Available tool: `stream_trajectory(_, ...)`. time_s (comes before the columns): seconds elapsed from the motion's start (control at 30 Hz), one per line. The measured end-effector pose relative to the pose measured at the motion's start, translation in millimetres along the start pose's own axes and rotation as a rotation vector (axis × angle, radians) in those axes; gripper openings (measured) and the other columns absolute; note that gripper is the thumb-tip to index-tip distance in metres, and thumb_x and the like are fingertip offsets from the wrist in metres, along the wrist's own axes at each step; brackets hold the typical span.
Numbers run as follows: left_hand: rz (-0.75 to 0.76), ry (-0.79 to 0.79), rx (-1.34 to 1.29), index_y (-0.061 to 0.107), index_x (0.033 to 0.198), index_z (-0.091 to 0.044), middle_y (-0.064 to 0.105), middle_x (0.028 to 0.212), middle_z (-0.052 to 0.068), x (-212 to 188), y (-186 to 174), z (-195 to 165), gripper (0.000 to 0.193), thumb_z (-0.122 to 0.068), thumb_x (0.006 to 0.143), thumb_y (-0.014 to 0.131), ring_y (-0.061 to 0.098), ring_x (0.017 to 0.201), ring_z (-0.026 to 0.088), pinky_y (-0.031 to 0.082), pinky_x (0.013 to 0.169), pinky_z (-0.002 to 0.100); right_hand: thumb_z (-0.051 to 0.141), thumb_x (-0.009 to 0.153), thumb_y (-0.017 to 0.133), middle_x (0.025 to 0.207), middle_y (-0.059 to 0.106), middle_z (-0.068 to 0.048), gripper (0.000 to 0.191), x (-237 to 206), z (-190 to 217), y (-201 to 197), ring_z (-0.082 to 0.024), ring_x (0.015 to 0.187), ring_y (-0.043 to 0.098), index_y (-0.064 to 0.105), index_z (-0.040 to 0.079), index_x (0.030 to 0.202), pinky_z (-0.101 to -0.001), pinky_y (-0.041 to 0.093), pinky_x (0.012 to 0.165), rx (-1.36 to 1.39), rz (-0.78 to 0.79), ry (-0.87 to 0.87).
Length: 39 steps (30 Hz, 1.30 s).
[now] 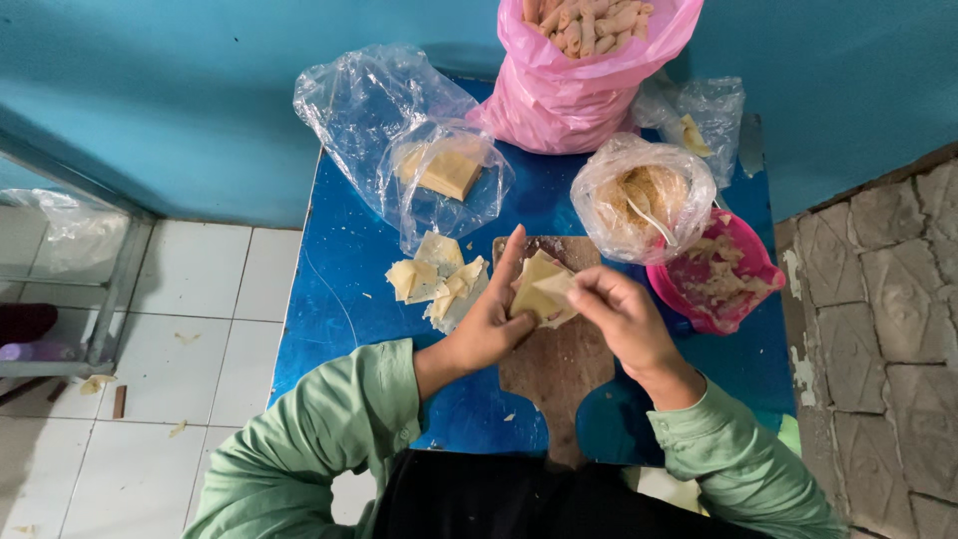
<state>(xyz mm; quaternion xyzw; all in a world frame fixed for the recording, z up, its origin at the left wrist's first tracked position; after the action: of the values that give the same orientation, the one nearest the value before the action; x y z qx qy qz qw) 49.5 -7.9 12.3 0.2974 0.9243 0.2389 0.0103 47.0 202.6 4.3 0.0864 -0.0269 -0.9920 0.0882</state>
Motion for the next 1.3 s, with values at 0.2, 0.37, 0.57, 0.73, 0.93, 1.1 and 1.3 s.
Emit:
stream_trajectory(0.2, -0.122, 0.132, -0.026, -0.002, 0.17, -0.017, 0.034, 0.166, 0.012, 0, -9, -1, 0.103, 0.019, 0.085, 0.043, 0.048, 0.141, 0.021, 0.042, 0.112, 0.029, 0.01, 0.101, 0.063, 0.102, 0.067, 0.0, 0.011, -5, 25, -19, -0.007, 0.088, 0.059, 0.064, 0.007, 0.112, -0.0246, 0.048, 0.08, 0.157, -0.239, -0.226)
stream_trajectory(0.37, -0.436, -0.049, -0.136, 0.0, 0.175, -0.024, 0.052, 0.146, 0.033, 2, -26, 7, 0.105, 0.017, 0.088, 0.041, 0.045, 0.101, 0.036, 0.037, 0.086, 0.046, 0.009, 0.101, 0.067, 0.095, 0.065, -0.001, 0.008, -25, 56, 1, -0.014, 0.082, 0.058, 0.063, 0.007, 0.107, -0.0287, 0.045, 0.074, -0.513, -0.32, -0.539)
stream_trajectory(0.57, -0.374, 0.193, -0.195, 0.001, 0.167, -0.017, 0.044, 0.158, 0.018, 9, -32, 4, 0.097, 0.016, 0.085, 0.041, 0.052, 0.139, 0.028, 0.044, 0.115, 0.04, 0.003, 0.082, 0.073, 0.091, 0.071, -0.004, 0.014, -42, 62, 58, -0.026, 0.086, 0.068, 0.066, 0.01, 0.092, -0.0389, 0.045, 0.078, -1.149, -0.18, -0.735)
stream_trajectory(0.73, -0.37, 0.189, -0.162, 0.004, 0.168, -0.016, 0.044, 0.159, 0.02, 12, -34, 4, 0.095, 0.016, 0.087, 0.041, 0.051, 0.142, 0.028, 0.042, 0.118, 0.039, 0.002, 0.082, 0.072, 0.094, 0.072, -0.002, 0.015, -43, 70, 68, -0.023, 0.092, 0.068, 0.066, 0.009, 0.093, -0.0381, 0.043, 0.084, -1.196, -0.138, -0.773)
stream_trajectory(0.93, -0.368, 0.113, -0.183, 0.005, 0.167, -0.017, 0.045, 0.158, 0.017, 15, -33, 2, 0.096, 0.015, 0.084, 0.041, 0.053, 0.136, 0.026, 0.045, 0.112, 0.039, 0.008, 0.082, 0.076, 0.094, 0.072, 0.001, 0.015, -44, 68, 74, -0.019, 0.09, 0.068, 0.067, 0.012, 0.092, -0.0376, 0.042, 0.085, -1.22, -0.056, -0.78)
stream_trajectory(1.1, -0.347, 0.117, -0.176, 0.005, 0.168, -0.017, 0.045, 0.158, 0.018, 16, -30, 0, 0.096, 0.016, 0.086, 0.042, 0.052, 0.138, 0.025, 0.045, 0.114, 0.036, 0.014, 0.082, 0.077, 0.095, 0.071, 0.002, 0.017, -36, 65, 59, -0.018, 0.092, 0.066, 0.072, 0.014, 0.097, -0.039, 0.043, 0.082, -1.188, -0.107, -0.743)
stream_trajectory(1.3, -0.356, 0.079, -0.192, 0.004, 0.167, -0.018, 0.042, 0.16, 0.017, 15, -26, 1, 0.095, 0.015, 0.085, 0.037, 0.052, 0.138, 0.026, 0.046, 0.11, 0.035, 0.017, 0.085, 0.079, 0.093, 0.065, 0.0, 0.014, -22, 54, 36, -0.027, 0.088, 0.059, 0.076, 0.014, 0.098, -0.0424, 0.04, 0.074, -1.262, -0.342, -0.635)
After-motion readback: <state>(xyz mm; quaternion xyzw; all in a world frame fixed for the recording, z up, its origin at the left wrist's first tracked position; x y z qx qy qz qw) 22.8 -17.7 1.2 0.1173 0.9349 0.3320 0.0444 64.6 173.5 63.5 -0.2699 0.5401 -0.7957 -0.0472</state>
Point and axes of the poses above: each hand's wrist, its own x-axis towards the middle knuckle, its own y-axis out of the palm, z = x × y, the point moved 3 cm from there along x, towards the middle knuckle
